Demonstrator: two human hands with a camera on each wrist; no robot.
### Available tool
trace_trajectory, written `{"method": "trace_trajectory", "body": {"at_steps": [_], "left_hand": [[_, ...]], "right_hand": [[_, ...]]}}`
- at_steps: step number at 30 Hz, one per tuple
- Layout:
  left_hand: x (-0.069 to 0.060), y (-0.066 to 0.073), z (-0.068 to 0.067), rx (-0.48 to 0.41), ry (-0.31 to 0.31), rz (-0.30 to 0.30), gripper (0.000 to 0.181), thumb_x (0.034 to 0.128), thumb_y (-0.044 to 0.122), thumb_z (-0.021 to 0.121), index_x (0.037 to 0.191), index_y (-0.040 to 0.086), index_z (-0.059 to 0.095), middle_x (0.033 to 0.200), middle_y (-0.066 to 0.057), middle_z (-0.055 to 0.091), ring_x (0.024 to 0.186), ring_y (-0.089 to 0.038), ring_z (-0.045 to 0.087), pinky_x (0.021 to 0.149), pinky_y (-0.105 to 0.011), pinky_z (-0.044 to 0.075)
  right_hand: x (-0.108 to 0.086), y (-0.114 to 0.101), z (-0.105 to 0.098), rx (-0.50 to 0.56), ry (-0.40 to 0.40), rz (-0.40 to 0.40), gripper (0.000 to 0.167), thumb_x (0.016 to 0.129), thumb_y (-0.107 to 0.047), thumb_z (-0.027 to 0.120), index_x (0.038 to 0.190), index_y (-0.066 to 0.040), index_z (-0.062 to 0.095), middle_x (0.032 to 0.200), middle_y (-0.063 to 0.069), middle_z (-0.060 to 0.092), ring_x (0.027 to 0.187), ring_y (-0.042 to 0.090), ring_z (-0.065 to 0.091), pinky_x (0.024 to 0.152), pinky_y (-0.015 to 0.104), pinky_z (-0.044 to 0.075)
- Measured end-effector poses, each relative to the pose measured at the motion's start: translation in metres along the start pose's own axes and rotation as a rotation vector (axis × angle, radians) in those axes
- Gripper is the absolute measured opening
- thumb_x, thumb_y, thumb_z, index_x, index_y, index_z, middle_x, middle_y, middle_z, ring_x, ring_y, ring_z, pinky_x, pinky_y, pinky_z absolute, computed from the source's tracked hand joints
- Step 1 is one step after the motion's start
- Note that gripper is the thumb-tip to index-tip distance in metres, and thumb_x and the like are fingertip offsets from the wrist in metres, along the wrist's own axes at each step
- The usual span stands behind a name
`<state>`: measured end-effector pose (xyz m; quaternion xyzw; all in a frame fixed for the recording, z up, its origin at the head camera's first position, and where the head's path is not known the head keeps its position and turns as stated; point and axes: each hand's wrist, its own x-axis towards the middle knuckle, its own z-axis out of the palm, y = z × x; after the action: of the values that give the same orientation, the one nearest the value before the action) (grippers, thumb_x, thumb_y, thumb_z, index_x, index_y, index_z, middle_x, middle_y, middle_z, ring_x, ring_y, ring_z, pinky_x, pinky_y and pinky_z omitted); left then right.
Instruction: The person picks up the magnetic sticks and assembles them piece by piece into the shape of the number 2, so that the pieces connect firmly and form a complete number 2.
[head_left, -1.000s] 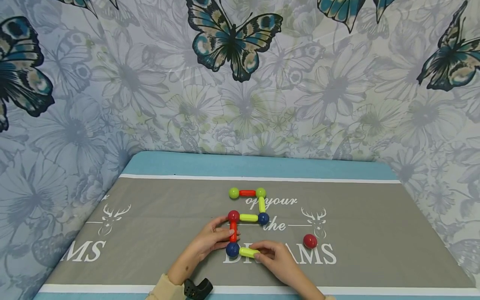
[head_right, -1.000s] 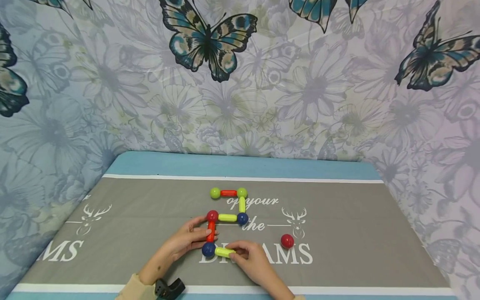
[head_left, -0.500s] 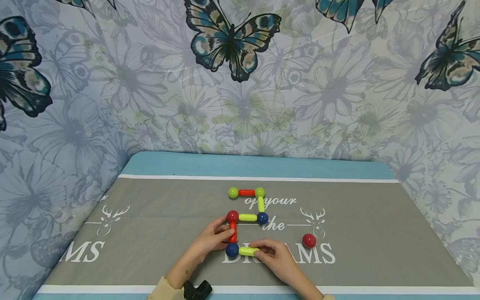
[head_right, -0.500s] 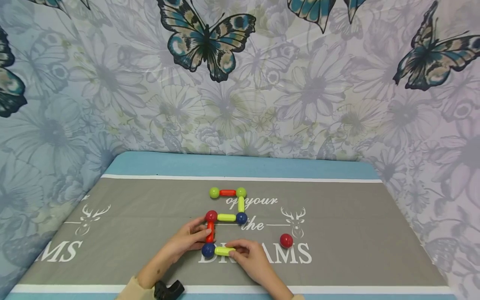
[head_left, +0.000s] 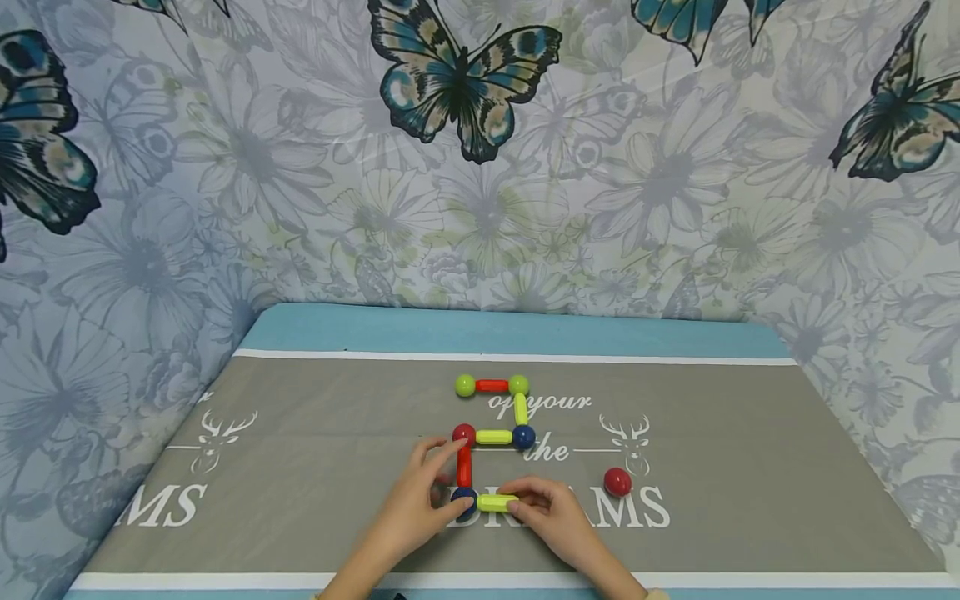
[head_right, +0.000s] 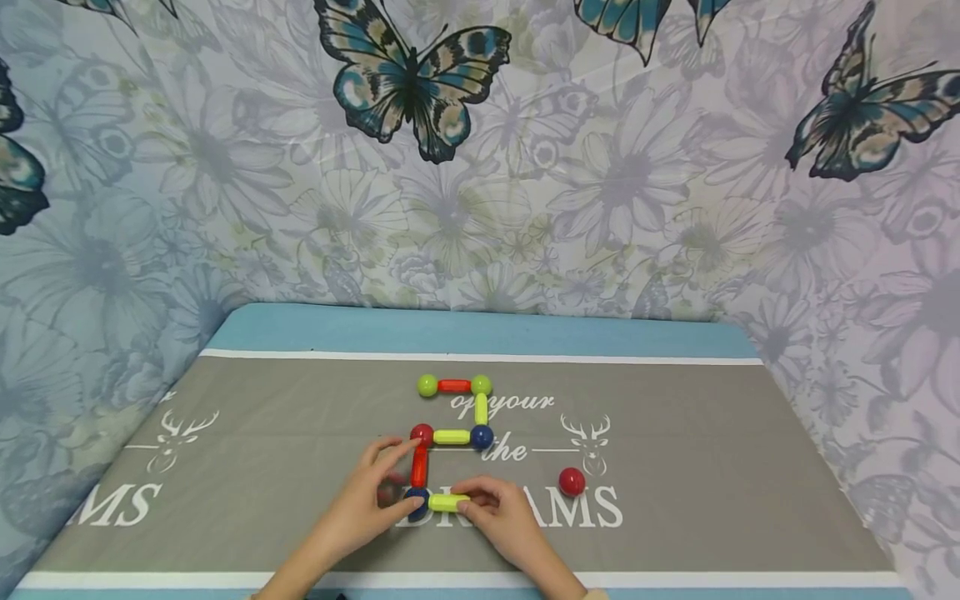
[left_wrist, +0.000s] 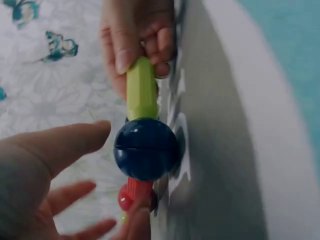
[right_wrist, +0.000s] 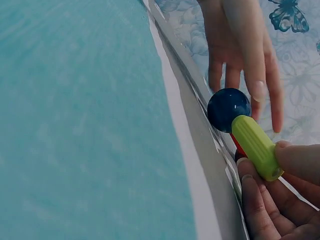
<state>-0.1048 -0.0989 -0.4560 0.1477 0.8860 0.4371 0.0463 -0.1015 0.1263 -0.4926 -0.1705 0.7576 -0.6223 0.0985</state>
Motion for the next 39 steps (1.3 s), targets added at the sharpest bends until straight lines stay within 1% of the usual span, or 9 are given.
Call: {"method": "trace_trajectory", "body": {"at_steps": [4,8,15,19,27,30,34,36,39], "left_hand": [[-0.006,0.005,0.001,0.209,-0.037,0.105,0.053,0.0776,0.023,0.078,0.126,0.014,0.059,0.129,-0.006,0.051,0.094,-0.018,0.06,0.075,-0.034,0.052],[-0.007,0.007,0.003,0.31,-0.083,0.163,0.042,0.0776,0.024,0.078,0.117,0.015,0.066,0.122,-0.001,0.058,0.107,-0.021,0.057,0.085,-0.045,0.048],[-0.005,0.002,0.01,0.313,-0.115,0.214,0.032,0.0804,0.022,0.075,0.111,0.017,0.069,0.113,0.005,0.062,0.103,-0.018,0.057,0.085,-0.043,0.047],[-0.004,0.002,0.014,0.322,-0.072,0.235,0.028,0.0793,0.021,0.076,0.106,0.018,0.07,0.109,0.005,0.063,0.098,-0.019,0.058,0.081,-0.042,0.049],[-0.003,0.0,0.021,0.338,0.026,0.221,0.017,0.0781,0.022,0.077,0.094,0.019,0.073,0.1,0.009,0.064,0.089,-0.015,0.059,0.075,-0.038,0.05],[-0.004,-0.002,0.023,0.338,0.056,0.223,0.016,0.0773,0.023,0.077,0.092,0.019,0.074,0.099,0.01,0.064,0.088,-0.015,0.059,0.074,-0.037,0.05],[-0.004,-0.002,0.025,0.337,0.068,0.226,0.017,0.0767,0.023,0.078,0.093,0.019,0.074,0.099,0.01,0.064,0.089,-0.015,0.059,0.074,-0.036,0.05],[-0.004,-0.002,0.025,0.337,0.066,0.227,0.018,0.0767,0.023,0.078,0.093,0.019,0.074,0.099,0.009,0.064,0.089,-0.015,0.059,0.075,-0.036,0.05],[-0.004,-0.002,0.024,0.331,0.065,0.224,0.018,0.0767,0.022,0.078,0.094,0.019,0.074,0.099,0.009,0.064,0.089,-0.015,0.059,0.075,-0.036,0.05]], "right_hand": [[-0.001,0.0,0.001,0.036,0.033,0.003,0.022,0.086,-0.006,0.067,0.105,0.004,0.066,0.096,0.012,0.066,0.078,0.01,0.061,0.065,0.021,0.051],[-0.001,-0.001,0.001,0.046,0.048,0.016,0.021,0.085,-0.005,0.067,0.104,0.005,0.065,0.094,0.013,0.066,0.077,0.01,0.061,0.065,0.021,0.051],[0.0,0.002,0.002,0.049,0.043,0.026,0.019,0.085,-0.002,0.067,0.103,0.005,0.065,0.092,0.013,0.066,0.075,0.01,0.061,0.064,0.02,0.051],[-0.001,0.001,0.002,0.033,0.047,0.024,0.019,0.085,-0.003,0.068,0.102,0.005,0.066,0.09,0.011,0.067,0.075,0.011,0.062,0.063,0.021,0.051],[-0.001,-0.004,0.002,0.008,0.04,0.013,0.019,0.086,-0.004,0.067,0.103,0.004,0.066,0.091,0.01,0.067,0.077,0.014,0.063,0.064,0.023,0.052],[-0.003,-0.01,-0.004,-0.104,0.075,-0.06,0.018,0.085,-0.003,0.068,0.103,0.0,0.066,0.093,0.009,0.067,0.08,0.013,0.063,0.066,0.024,0.053],[-0.005,-0.022,-0.026,-0.363,0.217,-0.223,0.023,0.078,0.003,0.072,0.099,-0.006,0.069,0.092,0.005,0.068,0.08,0.013,0.064,0.065,0.026,0.053],[-0.007,-0.026,-0.043,-0.465,0.263,-0.236,0.029,0.075,0.004,0.074,0.1,-0.009,0.069,0.094,0.001,0.068,0.076,0.012,0.062,0.063,0.027,0.053],[-0.012,-0.026,-0.069,-0.572,0.214,-0.212,0.036,0.075,0.001,0.076,0.109,-0.009,0.068,0.102,0.0,0.065,0.074,0.013,0.058,0.064,0.028,0.051]]}}
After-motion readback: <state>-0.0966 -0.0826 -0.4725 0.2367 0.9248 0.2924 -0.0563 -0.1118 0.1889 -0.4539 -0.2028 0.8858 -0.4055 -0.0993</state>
